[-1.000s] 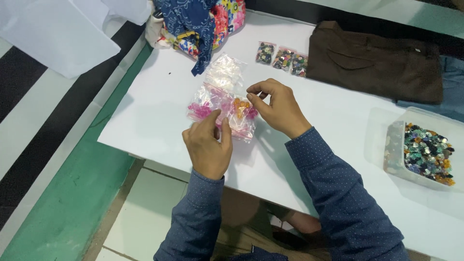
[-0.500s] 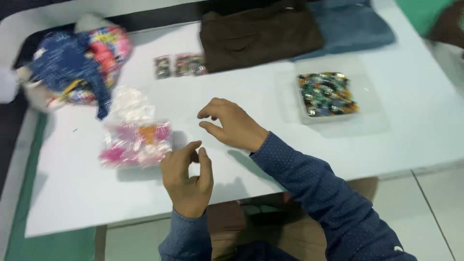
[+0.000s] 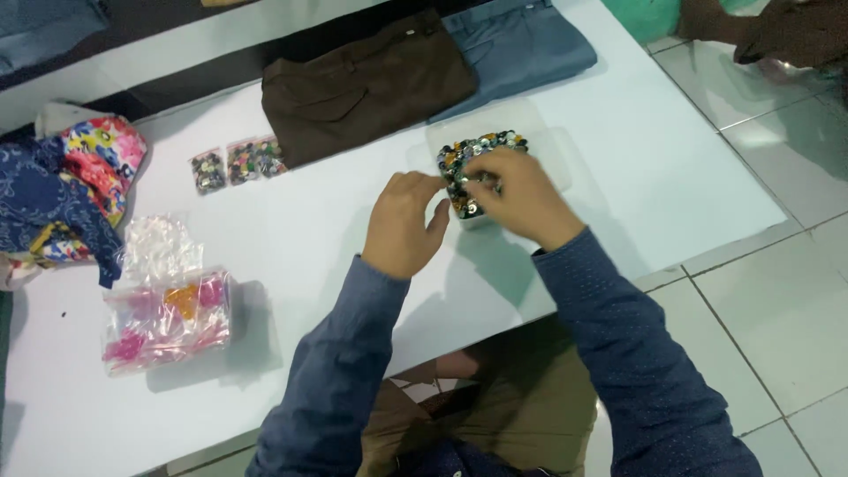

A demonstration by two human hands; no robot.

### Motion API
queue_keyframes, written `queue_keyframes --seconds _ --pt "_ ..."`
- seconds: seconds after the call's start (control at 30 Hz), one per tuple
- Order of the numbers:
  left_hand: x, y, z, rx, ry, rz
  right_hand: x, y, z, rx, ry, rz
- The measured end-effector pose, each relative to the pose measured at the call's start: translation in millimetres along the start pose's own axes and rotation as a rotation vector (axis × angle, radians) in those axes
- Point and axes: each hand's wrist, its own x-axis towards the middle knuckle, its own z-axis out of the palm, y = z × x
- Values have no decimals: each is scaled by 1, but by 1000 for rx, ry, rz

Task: Sorting and picking small colorful buttons from a container and placing them into small plastic bags.

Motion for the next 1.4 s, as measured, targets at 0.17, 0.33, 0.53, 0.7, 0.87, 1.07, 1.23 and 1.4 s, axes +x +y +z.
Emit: queue_keyframes --seconds 0.17,0.33,0.53,0.7,0.87,1.07,1.23,1.4 --pt "45 -16 35 127 -190 -68 -6 10 -39 -104 -75 297" --pt "68 -53 100 281 -279 -59 6 38 -35 -205 -174 387" --pt "81 -60 128 431 -473 -62 28 47 -29 -230 -226 380" --pt "83 -55 124 382 -633 -92 20 81 10 -271 -366 407" --pt "92 -46 101 400 -637 -100 40 42 -30 -256 -453 481" --pt "83 -52 125 405 -574 -139 57 27 -25 -253 -363 521" --pt "72 -43 110 394 -725 -134 41 13 -37 -231 -568 544" --pt "90 -48 105 315 -588 -131 53 59 -31 -292 -335 432"
